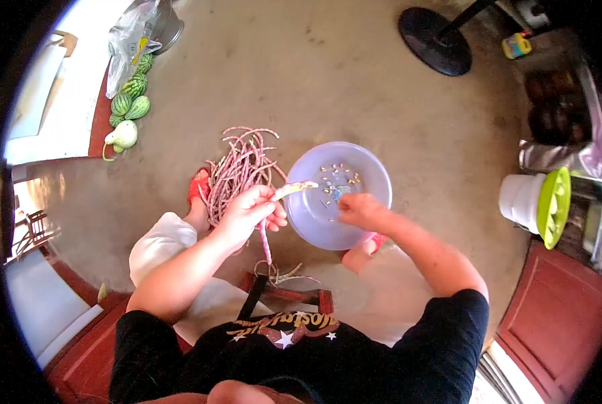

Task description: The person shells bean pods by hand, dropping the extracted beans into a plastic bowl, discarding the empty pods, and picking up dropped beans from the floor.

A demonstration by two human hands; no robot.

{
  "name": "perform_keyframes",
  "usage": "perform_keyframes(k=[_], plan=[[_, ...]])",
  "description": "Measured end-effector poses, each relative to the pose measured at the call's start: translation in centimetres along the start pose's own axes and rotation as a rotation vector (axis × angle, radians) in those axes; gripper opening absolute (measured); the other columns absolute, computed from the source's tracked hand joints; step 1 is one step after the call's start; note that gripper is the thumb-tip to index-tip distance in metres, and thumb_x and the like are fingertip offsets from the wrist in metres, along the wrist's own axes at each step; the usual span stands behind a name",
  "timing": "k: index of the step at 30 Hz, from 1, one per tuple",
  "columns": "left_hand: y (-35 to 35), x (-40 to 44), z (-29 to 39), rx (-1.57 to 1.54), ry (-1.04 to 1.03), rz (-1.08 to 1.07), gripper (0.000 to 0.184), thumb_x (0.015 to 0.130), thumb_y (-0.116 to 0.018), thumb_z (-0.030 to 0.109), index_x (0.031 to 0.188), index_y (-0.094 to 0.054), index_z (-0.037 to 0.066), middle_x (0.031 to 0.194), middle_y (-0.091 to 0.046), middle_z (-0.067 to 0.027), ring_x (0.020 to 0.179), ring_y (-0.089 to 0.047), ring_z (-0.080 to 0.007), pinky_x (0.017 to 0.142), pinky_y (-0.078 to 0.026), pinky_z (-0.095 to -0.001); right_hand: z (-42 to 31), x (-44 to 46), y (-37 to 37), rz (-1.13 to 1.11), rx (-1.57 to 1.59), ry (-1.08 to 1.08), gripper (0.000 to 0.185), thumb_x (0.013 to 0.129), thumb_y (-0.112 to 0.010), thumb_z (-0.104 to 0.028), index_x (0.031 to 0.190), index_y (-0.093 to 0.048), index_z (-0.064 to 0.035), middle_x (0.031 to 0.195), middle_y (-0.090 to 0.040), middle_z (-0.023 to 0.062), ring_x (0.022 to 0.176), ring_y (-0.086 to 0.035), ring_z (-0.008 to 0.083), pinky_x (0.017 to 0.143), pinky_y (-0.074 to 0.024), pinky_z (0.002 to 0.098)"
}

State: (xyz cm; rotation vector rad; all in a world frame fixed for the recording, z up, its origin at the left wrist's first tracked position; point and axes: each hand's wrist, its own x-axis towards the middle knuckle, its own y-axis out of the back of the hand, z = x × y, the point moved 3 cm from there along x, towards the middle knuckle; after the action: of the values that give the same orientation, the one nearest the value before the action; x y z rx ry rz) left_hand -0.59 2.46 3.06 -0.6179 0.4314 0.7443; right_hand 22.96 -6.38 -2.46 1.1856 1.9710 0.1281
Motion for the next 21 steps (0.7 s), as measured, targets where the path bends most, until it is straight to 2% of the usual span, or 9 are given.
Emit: perform_keyframes(k=[2, 3, 5, 8, 10, 12, 13, 18, 21], plan=[[-1.2, -1.0, 0.4, 0.041, -0.039, -0.077, 0.013, 0.09, -0.043, 0.007, 0.102, -0.043, 0.002, 0.086, -0.058, -0.0094, 0.075, -0.06, -0.0167, 0.065, -0.05, -0.0262, -6.0, -2.3, -0.1, -0.016, 0.595, -0.127, 0.02, 0.08, -0.058, -0.022, 0.09, -0.059, -0.0043, 0.078, -0.061, 0.0087, 0.071, -0.059, 0.0168, 0.063, -0.0471, 0.0298], [-1.5, -1.1, -0.1, 0.044, -0.053, -0.111, 0.011, 0.09, -0.042, 0.007, 0.1, -0.042, 0.002, 0.083, -0.058, -0.0092, 0.071, -0.061, -0.0164, 0.061, -0.05, -0.0261, -7.9, -2.9, -0.6, 0.014, 0.574, -0.136, 0.02, 0.08, -0.058, -0.022, 0.09, -0.059, -0.0043, 0.078, -0.061, 0.0087, 0.071, -0.059, 0.0168, 0.063, -0.0471, 0.0298], [-2.6, -2.2, 0.5, 0.105, -0.058, -0.161, 0.011, 0.09, -0.042, 0.008, 0.1, -0.042, 0.003, 0.082, -0.058, -0.0087, 0.07, -0.061, -0.0159, 0.059, -0.05, -0.0262, -11.3, -4.2, -1.6, 0.109, 1.226, -0.068, 0.02, 0.084, -0.056, -0.024, 0.084, -0.058, -0.0039, 0.074, -0.059, 0.0037, 0.064, -0.054, 0.0076, 0.056, -0.0436, 0.023], [-3.7, -4.0, 0.4, 0.163, -0.117, -0.193, 0.01, 0.09, -0.044, 0.01, 0.099, -0.043, 0.005, 0.077, -0.058, -0.0066, 0.063, -0.058, -0.0122, 0.053, -0.048, -0.0241, -13.6, -5.2, -2.7, 0.161, 1.113, 0.072, 0.017, 0.085, -0.056, -0.021, 0.084, -0.058, -0.0049, 0.071, -0.057, 0.0026, 0.058, -0.05, 0.0072, 0.051, -0.0404, 0.0213], [-3.7, -4.8, 0.8, 0.252, -0.187, -0.215, 0.01, 0.089, -0.046, 0.01, 0.098, -0.043, 0.005, 0.074, -0.056, -0.005, 0.058, -0.054, -0.0095, 0.05, -0.044, -0.022, -13.7, -5.6, -4.3, 0.208, 1.153, 0.059, 0.016, 0.085, -0.055, -0.02, 0.087, -0.058, -0.0045, 0.069, -0.056, 0.0018, 0.055, -0.05, 0.0078, 0.048, -0.0392, 0.0213], [-3.4, -5.9, 1.1, 0.27, -0.25, -0.197, 0.01, 0.089, -0.046, 0.01, 0.097, -0.043, 0.006, 0.073, -0.056, -0.0041, 0.054, -0.05, -0.0079, 0.047, -0.041, -0.0207, -14.6, -6.4, -5.0, 0.332, 1.353, 0.16, 0.014, 0.085, -0.054, -0.019, 0.085, -0.057, -0.0049, 0.067, -0.056, 0.0017, 0.052, -0.048, 0.0083, 0.048, -0.0391, 0.0216], [-3.0, -6.3, 0.7, 0.302, -0.266, -0.174, 0.01, 0.089, -0.045, 0.01, 0.097, -0.042, 0.005, 0.073, -0.056, -0.0041, 0.054, -0.05, -0.0078, 0.047, -0.041, -0.0206, -15.3, -6.8, -5.3, 0.414, 1.332, 0.131, 0.011, 0.085, -0.054, -0.017, 0.084, -0.056, -0.0053, 0.067, -0.056, 0.002, 0.051, -0.049, 0.0091, 0.047, -0.0391, 0.0221], [-2.4, -7.1, -1.9, 0.375, -0.272, -0.136, 0.009, 0.09, -0.045, 0.01, 0.096, -0.042, 0.005, 0.072, -0.055, -0.004, 0.052, -0.048, -0.0073, 0.045, -0.039, -0.0203, -14.8, -6.2, -7.5, 0.349, 1.336, 0.131, 0.014, 0.082, -0.058, -0.018, 0.084, -0.055, -0.0046, 0.066, -0.055, 0.0018, 0.053, -0.05, 0.0094, 0.046, -0.0392, 0.0228], [-2.4, -6.4, -2.3, 0.395, -0.342, -0.12, 0.008, 0.089, -0.046, 0.01, 0.094, -0.042, 0.006, 0.071, -0.054, -0.0032, 0.054, -0.047, -0.0071, 0.047, -0.039, -0.0206, -14.8, -6.0, -6.9, 0.42, 1.133, 0.105, 0.014, 0.08, -0.059, -0.018, 0.078, -0.056, -0.0043, 0.063, -0.055, 0.0018, 0.052, -0.05, 0.0083, 0.046, -0.0386, 0.0217]])
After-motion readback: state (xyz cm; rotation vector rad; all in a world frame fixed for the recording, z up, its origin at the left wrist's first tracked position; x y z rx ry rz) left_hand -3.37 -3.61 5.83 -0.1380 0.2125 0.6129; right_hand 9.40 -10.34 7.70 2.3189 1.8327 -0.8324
